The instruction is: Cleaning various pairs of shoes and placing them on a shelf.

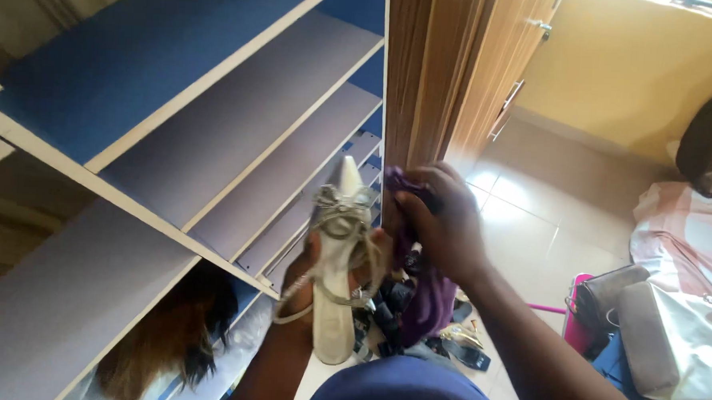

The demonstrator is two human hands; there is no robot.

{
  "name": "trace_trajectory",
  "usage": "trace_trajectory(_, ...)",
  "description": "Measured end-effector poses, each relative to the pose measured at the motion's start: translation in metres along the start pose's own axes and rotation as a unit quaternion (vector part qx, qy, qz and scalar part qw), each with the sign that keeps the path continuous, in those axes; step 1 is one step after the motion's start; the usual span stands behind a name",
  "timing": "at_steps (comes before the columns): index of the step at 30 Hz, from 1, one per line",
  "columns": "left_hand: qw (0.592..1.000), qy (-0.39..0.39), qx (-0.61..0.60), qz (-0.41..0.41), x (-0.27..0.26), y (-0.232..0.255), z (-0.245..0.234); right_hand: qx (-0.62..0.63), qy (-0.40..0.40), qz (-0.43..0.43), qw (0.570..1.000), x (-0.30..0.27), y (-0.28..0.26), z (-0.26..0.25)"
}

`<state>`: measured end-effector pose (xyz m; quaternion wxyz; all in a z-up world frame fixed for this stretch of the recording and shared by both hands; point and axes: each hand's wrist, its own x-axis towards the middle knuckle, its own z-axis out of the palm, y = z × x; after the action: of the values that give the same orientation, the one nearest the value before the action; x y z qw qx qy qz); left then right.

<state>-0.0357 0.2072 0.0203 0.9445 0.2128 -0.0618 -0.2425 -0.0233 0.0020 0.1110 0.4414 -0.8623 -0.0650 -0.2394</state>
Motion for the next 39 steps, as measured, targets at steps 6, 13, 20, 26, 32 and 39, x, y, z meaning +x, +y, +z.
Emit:
trace_trajectory(6,0.992,-0.038,-0.115,-0.037,0.023,-0.023,-0.053,0.139,0.023,0.091,0.986,-0.036,0.003,0.031)
trace_trajectory(13,0.961,-0.037,-0.253,-0.107,-0.003,-0.014,-0.029,0.247,-0.119,0.179,0.945,-0.036,0.032,0.007)
trace_trajectory(20,0.989,0.095,-0.102,-0.055,-0.001,-0.027,-0.031,0.049,-0.017,0.009,0.999,-0.028,0.01,0.016)
trace_trajectory(26,0.995,0.074,-0.047,-0.057,0.01,-0.023,-0.027,0.059,-0.138,-0.099,0.984,-0.073,0.005,0.027)
trace_trajectory(32,0.997,0.052,0.009,-0.059,0.02,-0.015,-0.022,0.091,0.029,-0.018,0.995,-0.035,-0.011,0.014)
trace_trajectory(39,0.954,-0.203,-0.16,-0.153,0.043,0.007,-0.036,0.141,-0.124,-0.034,0.982,-0.056,-0.003,0.024)
